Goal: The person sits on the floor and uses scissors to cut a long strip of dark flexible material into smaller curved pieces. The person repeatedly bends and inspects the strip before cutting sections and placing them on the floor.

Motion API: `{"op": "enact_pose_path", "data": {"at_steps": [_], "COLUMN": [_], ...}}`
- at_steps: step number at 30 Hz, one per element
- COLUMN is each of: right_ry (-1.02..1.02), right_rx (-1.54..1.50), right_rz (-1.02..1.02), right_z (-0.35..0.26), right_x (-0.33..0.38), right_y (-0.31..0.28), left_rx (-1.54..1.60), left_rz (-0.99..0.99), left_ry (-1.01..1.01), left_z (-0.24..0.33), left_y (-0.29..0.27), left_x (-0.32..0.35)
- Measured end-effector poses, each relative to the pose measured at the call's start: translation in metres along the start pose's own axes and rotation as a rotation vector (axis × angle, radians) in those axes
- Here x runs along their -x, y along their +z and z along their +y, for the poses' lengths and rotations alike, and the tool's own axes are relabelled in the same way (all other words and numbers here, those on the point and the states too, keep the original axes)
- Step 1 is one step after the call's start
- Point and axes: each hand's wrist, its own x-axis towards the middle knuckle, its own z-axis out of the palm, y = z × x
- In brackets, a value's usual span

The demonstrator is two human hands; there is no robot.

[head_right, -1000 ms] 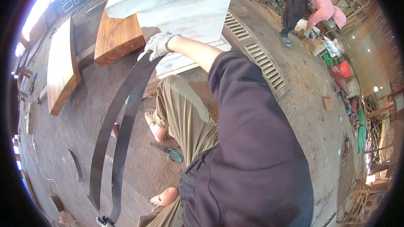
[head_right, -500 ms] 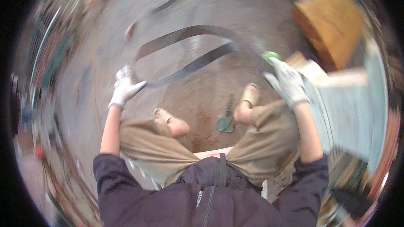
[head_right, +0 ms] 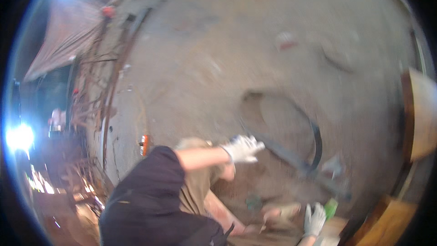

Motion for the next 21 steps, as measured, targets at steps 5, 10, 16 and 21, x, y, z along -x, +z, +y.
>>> {"op": "enact_pose_path", "data": {"at_steps": [5, 10, 16, 21], "right_ry": [-0.413, -0.379, -0.436, -0.684], "right_rx": [0.624, -0.316, -0.538, -0.052], "right_rz": [-0.294, -0.372, -0.769, -0.696], "right_z": [0.027, -0.286, -0.503, -0.586], "right_x": [-0.012, 0.028, 0.001, -0.107], "right_y": [0.003, -0.144, -0.241, -0.259], "left_rx": [0.545, 0.972, 1.072, 1.441], "left_rz": [0.231, 0.196, 0.551, 1.185], "left_ry": [-0.105, -0.254, -0.716, -1.562], "left_z": [0.045, 0.083, -0.015, -0.104], "left_y": [-0.001, -0.152, -0.269, -0.26], "left_x": [0.057, 0.273, 0.396, 0.439]}}
